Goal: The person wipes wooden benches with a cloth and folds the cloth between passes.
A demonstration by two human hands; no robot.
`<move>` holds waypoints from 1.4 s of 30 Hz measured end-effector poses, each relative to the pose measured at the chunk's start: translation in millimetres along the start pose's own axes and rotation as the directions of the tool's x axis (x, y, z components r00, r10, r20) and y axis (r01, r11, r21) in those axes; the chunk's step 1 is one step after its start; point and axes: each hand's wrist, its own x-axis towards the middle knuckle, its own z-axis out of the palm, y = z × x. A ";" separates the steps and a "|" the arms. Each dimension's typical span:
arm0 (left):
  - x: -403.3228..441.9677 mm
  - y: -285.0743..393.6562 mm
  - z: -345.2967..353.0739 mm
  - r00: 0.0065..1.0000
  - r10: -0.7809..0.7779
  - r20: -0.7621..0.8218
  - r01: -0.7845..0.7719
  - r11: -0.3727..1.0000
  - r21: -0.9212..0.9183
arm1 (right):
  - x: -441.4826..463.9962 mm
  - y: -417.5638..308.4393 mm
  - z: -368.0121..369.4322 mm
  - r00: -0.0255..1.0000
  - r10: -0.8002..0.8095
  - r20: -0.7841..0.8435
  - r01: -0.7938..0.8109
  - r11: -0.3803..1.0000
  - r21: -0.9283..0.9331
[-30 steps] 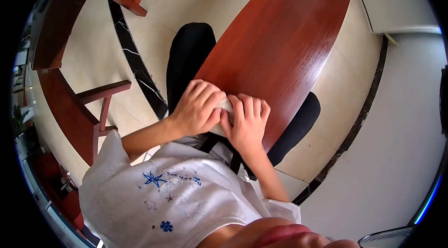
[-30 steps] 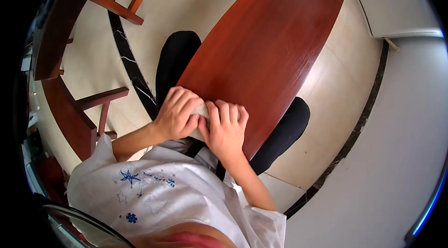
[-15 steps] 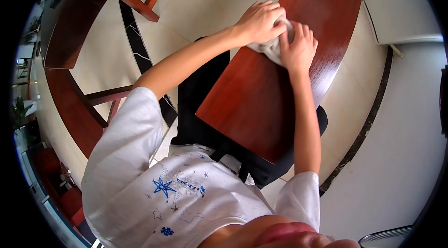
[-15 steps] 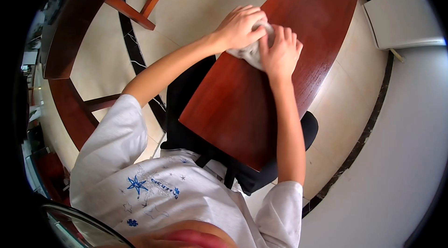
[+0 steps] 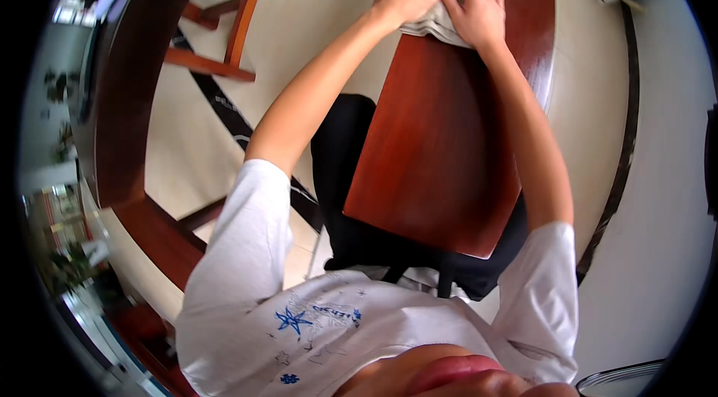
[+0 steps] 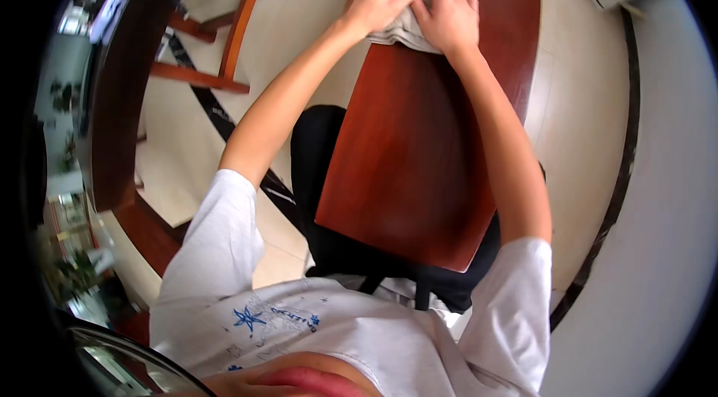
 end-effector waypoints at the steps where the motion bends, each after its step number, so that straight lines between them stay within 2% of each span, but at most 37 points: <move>1: 9.6 -7.6 8.1 1.000 -0.022 -0.003 0.022 1.000 0.007 | 9.5 6.8 6.5 1.000 0.015 0.001 -0.015 1.000 -0.024; 3: 17.9 -11.8 13.6 1.000 0.005 -0.004 -0.004 0.993 0.115 | 21.7 10.4 12.2 0.997 0.052 0.060 -0.046 0.995 -0.091; 6: 17.0 -20.6 16.7 0.996 0.082 0.037 -0.087 0.979 0.187 | 21.0 5.7 14.4 0.996 0.068 0.056 -0.060 0.989 -0.133; 9: 12.8 -17.9 22.1 0.991 0.125 0.037 -0.130 0.919 0.373 | 16.1 1.1 12.8 0.997 0.071 0.010 -0.069 0.986 -0.150; 14: -10.9 1.2 6.1 0.994 0.052 0.091 -0.088 0.890 0.448 | -4.2 -15.3 7.0 0.999 -0.002 -0.051 -0.007 0.985 -0.175; 18: -73.2 35.9 -25.1 0.991 0.125 0.037 -0.130 0.921 0.368 | -50.0 -43.0 -28.6 0.994 -0.109 0.028 0.111 0.991 -0.075; 22: -136.4 89.2 -64.1 0.979 0.140 0.150 -0.191 0.889 0.417 | -112.8 -80.5 -71.1 0.986 -0.167 0.015 0.166 0.986 0.015; 23: -151.8 104.0 -72.9 0.973 0.169 0.157 -0.220 0.887 0.406 | -129.8 -94.8 -85.7 0.990 -0.140 0.035 0.138 0.989 0.042; 27: -215.6 170.3 -101.6 0.957 0.053 0.286 -0.160 0.918 0.364 | -200.4 -140.6 -138.2 0.994 -0.034 0.106 0.025 0.996 0.082; 30: -263.7 209.9 -108.5 0.927 0.066 0.369 -0.181 0.941 0.286 | -261.3 -158.9 -177.1 0.973 0.065 0.223 -0.085 0.993 0.079; 33: -293.4 237.6 -102.6 0.920 0.086 0.381 -0.170 0.966 0.195 | -303.3 -169.3 -206.4 0.949 0.181 0.257 -0.201 0.978 0.054; 35: -290.5 241.2 -88.1 0.920 0.127 0.370 -0.202 0.964 0.171 | -309.6 -159.3 -210.1 0.954 0.196 0.225 -0.212 0.976 0.048; 38: -268.5 237.8 -81.3 0.880 0.088 0.466 -0.128 0.990 0.056 | -295.0 -142.3 -216.1 0.936 0.209 0.283 -0.265 0.948 0.178; 39: -258.5 233.4 -73.1 0.890 0.127 0.438 -0.146 0.989 0.009 | -284.8 -130.1 -215.4 0.943 0.193 0.271 -0.248 0.951 0.184; 42: -199.8 207.2 -33.3 0.886 0.271 0.375 -0.300 0.954 0.021 | -242.5 -78.0 -191.7 0.974 0.169 0.153 -0.194 0.968 0.161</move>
